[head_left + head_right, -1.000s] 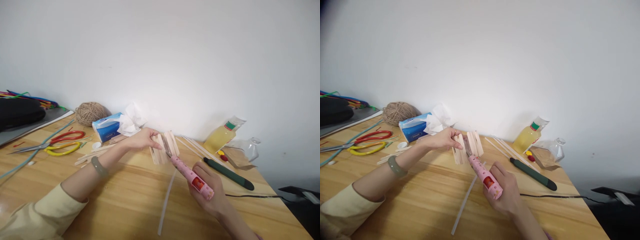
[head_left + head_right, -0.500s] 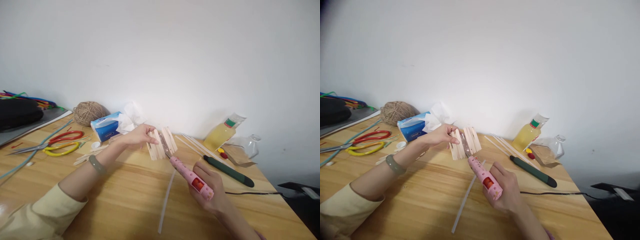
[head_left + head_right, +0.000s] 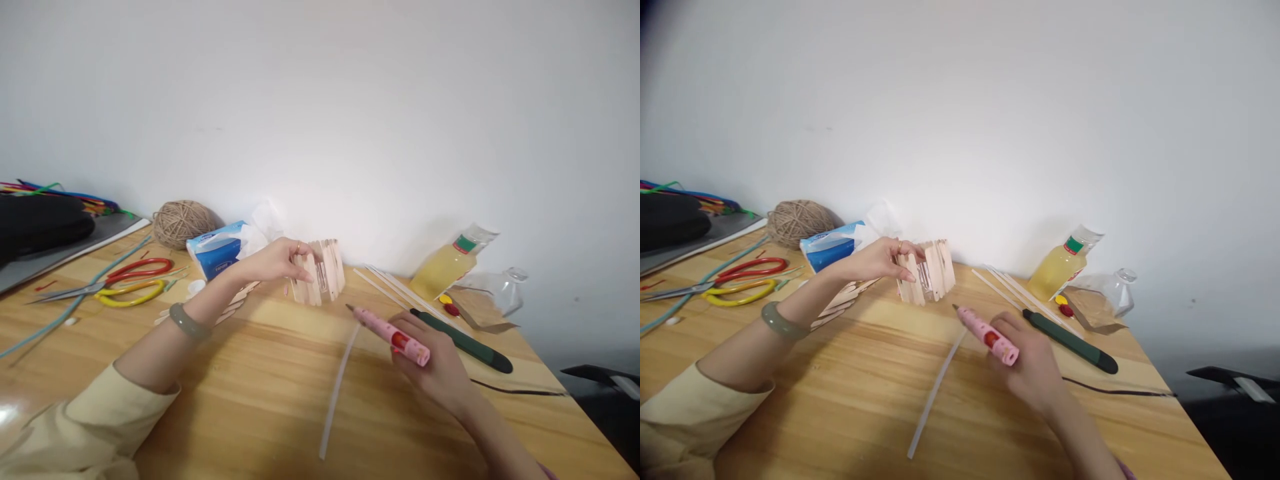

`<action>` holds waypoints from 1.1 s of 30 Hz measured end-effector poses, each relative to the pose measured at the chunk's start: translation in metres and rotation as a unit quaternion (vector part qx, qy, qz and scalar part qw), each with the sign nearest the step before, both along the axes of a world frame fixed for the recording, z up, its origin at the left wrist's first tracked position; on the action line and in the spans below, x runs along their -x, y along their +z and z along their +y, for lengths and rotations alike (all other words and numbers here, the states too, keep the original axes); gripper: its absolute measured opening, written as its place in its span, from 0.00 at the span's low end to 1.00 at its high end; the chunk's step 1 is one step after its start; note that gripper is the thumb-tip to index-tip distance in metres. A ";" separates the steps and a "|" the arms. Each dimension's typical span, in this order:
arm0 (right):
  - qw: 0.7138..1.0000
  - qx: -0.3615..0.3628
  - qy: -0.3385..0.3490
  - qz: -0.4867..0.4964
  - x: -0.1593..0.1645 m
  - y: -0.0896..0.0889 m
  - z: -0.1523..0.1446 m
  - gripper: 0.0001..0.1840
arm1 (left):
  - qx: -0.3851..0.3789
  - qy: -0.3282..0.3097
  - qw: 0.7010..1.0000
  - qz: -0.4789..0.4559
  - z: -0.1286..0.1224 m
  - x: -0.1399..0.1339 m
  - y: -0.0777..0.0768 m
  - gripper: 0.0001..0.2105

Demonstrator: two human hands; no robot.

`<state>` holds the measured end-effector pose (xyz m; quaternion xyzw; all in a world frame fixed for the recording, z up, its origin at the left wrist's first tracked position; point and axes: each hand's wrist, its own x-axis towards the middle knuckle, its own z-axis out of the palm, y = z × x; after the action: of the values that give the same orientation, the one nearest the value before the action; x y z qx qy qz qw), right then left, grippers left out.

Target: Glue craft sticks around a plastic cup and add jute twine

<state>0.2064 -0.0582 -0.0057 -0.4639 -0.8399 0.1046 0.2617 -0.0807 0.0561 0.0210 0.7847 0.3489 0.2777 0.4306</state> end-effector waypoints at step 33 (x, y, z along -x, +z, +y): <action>0.978 0.133 -0.074 -0.144 -0.067 -0.003 0.027 0.17 | -0.154 0.191 0.876 0.415 -0.063 0.107 -0.034 0.09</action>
<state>0.2729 -0.0307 -0.0089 -0.5658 -0.8106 0.1275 0.0812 -0.1879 -0.0072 -0.0131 0.8024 0.5914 0.0537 0.0588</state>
